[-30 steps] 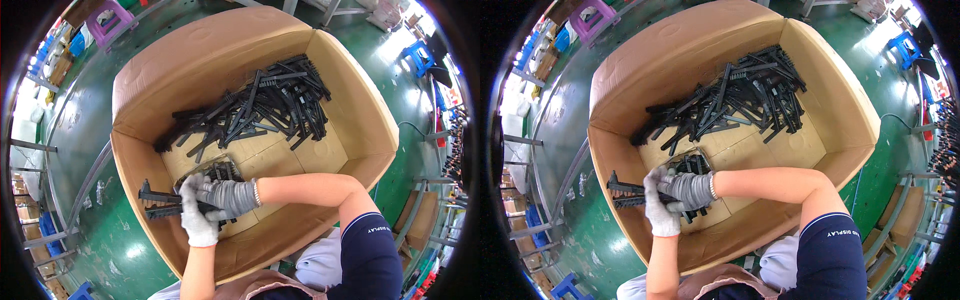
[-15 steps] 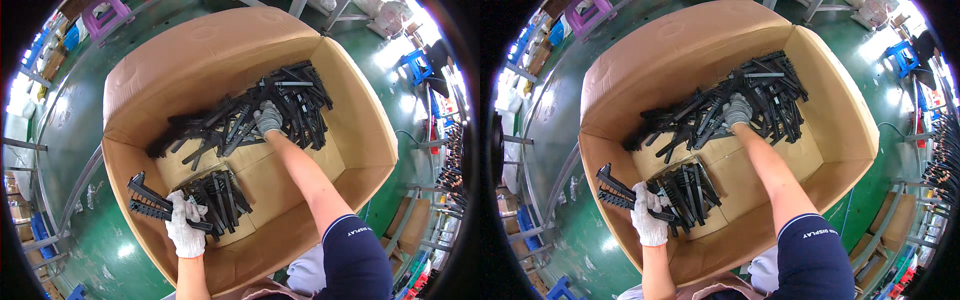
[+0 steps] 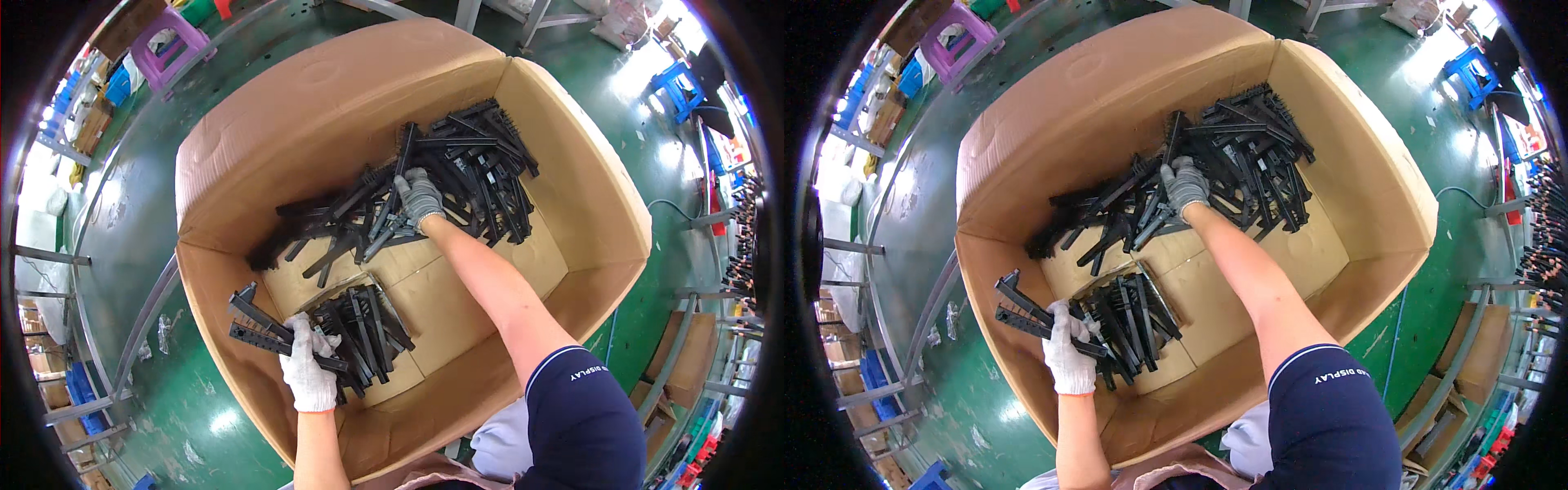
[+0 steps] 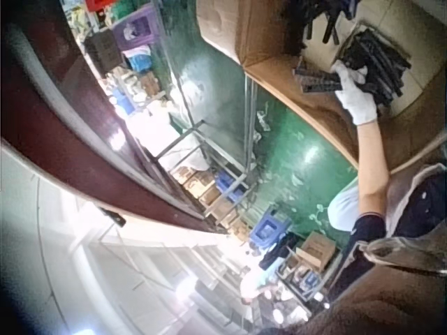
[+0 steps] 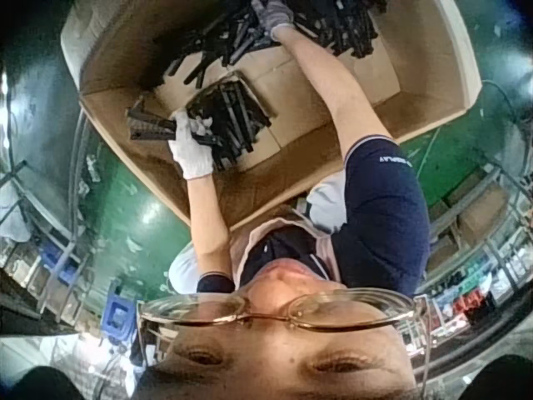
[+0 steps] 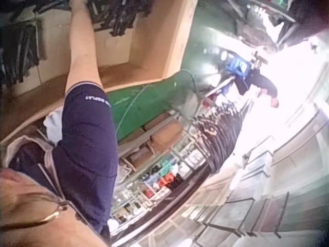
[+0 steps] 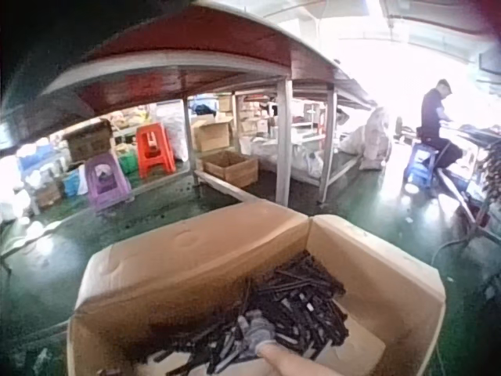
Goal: The person sorts and packs black electrical cables into plastic bags on an assembly table, working by hand while wearing gloves.
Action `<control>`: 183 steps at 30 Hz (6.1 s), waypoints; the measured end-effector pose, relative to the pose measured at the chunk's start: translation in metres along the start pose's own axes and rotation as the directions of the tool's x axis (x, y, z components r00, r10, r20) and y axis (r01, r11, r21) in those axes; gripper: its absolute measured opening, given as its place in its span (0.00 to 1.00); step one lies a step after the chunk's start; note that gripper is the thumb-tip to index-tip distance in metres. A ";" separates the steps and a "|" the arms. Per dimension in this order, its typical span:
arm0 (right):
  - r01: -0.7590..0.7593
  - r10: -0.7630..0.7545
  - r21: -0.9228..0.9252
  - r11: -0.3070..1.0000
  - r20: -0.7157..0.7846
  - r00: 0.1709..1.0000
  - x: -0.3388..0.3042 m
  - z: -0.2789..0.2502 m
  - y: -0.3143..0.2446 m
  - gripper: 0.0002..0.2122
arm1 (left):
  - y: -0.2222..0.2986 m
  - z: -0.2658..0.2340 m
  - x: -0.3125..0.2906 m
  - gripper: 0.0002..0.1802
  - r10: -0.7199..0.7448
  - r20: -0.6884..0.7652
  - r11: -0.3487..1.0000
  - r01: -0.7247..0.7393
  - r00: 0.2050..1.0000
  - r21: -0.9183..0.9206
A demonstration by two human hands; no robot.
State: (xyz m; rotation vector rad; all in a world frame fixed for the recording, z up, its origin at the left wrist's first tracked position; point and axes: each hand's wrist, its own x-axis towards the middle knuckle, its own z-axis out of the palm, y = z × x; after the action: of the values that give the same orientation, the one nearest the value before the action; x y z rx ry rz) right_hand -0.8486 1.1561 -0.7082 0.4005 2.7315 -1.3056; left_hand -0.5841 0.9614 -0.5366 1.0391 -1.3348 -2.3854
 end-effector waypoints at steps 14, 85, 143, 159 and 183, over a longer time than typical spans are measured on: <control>0.568 -0.499 -0.736 0.368 0.359 0.789 0.050 -0.160 -0.039 0.20 | 0.006 0.001 -0.003 0.06 0.062 0.056 0.995 -0.066 0.996 0.074; 0.747 -0.350 -0.062 0.662 0.855 0.382 -0.235 -0.031 -0.003 0.33 | -0.037 -0.058 0.012 0.61 -0.287 -0.175 0.052 0.198 0.942 0.979; -0.785 -0.105 0.318 0.532 0.945 0.311 -0.531 -0.348 -0.512 0.29 | 0.655 -0.055 -0.459 0.33 0.336 0.247 -0.177 -0.197 0.909 0.964; -0.598 0.081 -0.153 0.787 0.986 -0.146 -0.755 -0.082 -0.692 0.16 | 0.783 -0.367 -0.547 0.34 0.418 -0.426 0.117 0.418 0.802 0.901; -0.490 -0.057 -0.269 0.829 0.831 -0.553 -1.004 0.424 -1.060 0.21 | 1.030 -0.934 -0.387 0.26 0.288 -0.667 0.796 0.215 0.687 0.565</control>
State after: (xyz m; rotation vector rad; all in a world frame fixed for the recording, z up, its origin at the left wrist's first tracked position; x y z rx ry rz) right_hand -0.1845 -0.0064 0.0123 -0.1657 0.5435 -0.9120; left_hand 0.1748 -0.0443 0.1677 1.8386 -1.7366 -1.1662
